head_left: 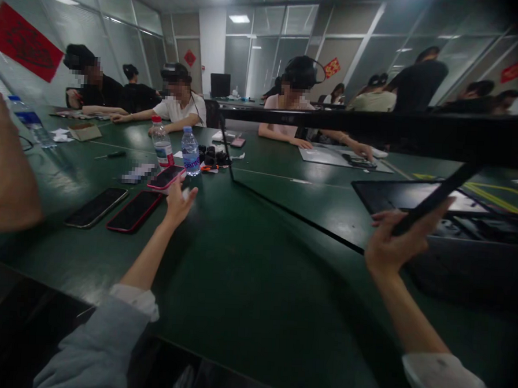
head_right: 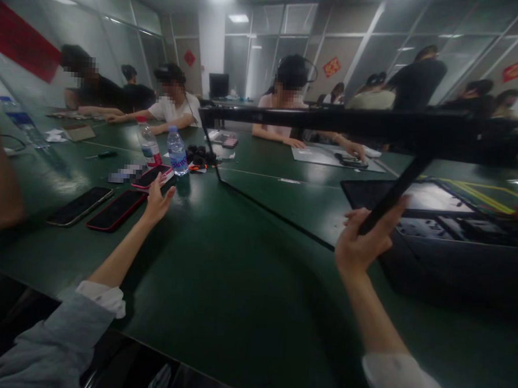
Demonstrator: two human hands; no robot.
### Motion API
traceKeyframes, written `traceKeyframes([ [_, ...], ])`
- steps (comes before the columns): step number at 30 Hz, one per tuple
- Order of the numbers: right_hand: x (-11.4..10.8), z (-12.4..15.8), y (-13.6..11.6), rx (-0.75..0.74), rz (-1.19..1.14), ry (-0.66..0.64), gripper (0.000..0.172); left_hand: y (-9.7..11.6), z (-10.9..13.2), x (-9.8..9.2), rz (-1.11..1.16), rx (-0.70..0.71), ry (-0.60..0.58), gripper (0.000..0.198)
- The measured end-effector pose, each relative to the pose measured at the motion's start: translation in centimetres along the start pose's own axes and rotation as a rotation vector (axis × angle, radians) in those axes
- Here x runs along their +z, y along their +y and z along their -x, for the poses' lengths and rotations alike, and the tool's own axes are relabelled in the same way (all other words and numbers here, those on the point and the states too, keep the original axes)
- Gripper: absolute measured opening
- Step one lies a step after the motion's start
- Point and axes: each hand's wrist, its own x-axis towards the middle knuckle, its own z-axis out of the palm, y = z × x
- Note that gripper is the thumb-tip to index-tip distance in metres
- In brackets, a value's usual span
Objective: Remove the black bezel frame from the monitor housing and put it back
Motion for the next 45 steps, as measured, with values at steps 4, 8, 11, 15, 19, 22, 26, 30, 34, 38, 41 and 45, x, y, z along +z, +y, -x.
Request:
traceKeyframes([
  [4,1.0,0.8,-0.2,0.012,-0.023,-0.040,0.078,0.9,0.5,1.7,0.175,0.038,-0.047,0.094],
  [8,1.9,1.7,1.7,0.099,0.022,-0.102,0.076,0.9,0.4,2.0,0.310,-0.055,-0.121,0.071],
  [11,2.6,2.2,2.9,0.121,0.065,-0.194,0.080,0.8,0.2,1.6,0.313,-0.115,-0.127,0.058],
  [15,3.8,2.8,4.6,0.131,0.131,-0.353,0.078,0.2,0.1,1.2,0.160,-0.199,-0.081,0.047],
  [19,5.1,3.3,7.2,0.154,0.110,-0.528,0.066,-0.9,0.3,1.3,-0.041,-0.271,-0.118,0.030],
  [22,5.6,3.5,8.8,0.151,0.058,-0.594,0.059,-1.4,0.4,1.3,-0.092,-0.303,-0.192,0.023],
  [26,5.8,3.5,9.9,0.197,-0.029,-0.566,0.056,-1.4,0.5,0.9,-0.187,-0.213,-0.207,0.030],
  [30,5.9,3.5,10.2,0.200,-0.009,-0.611,0.053,-1.4,0.6,0.6,-0.364,-0.097,-0.200,0.042],
  [34,6.0,3.5,9.9,0.142,0.059,-0.672,0.051,-1.6,1.0,0.8,-0.435,-0.116,-0.177,0.043],
  [38,6.0,3.6,9.7,0.129,0.122,-0.681,0.049,-1.5,1.2,1.0,-0.463,-0.116,-0.195,0.044],
  [41,6.0,3.6,9.8,0.124,0.118,-0.658,0.049,-1.0,1.3,1.0,-0.466,-0.116,-0.220,0.047],
  [45,5.9,3.5,9.7,0.130,0.073,-0.592,0.049,0.1,1.6,0.9,-0.419,-0.061,-0.252,0.056],
])
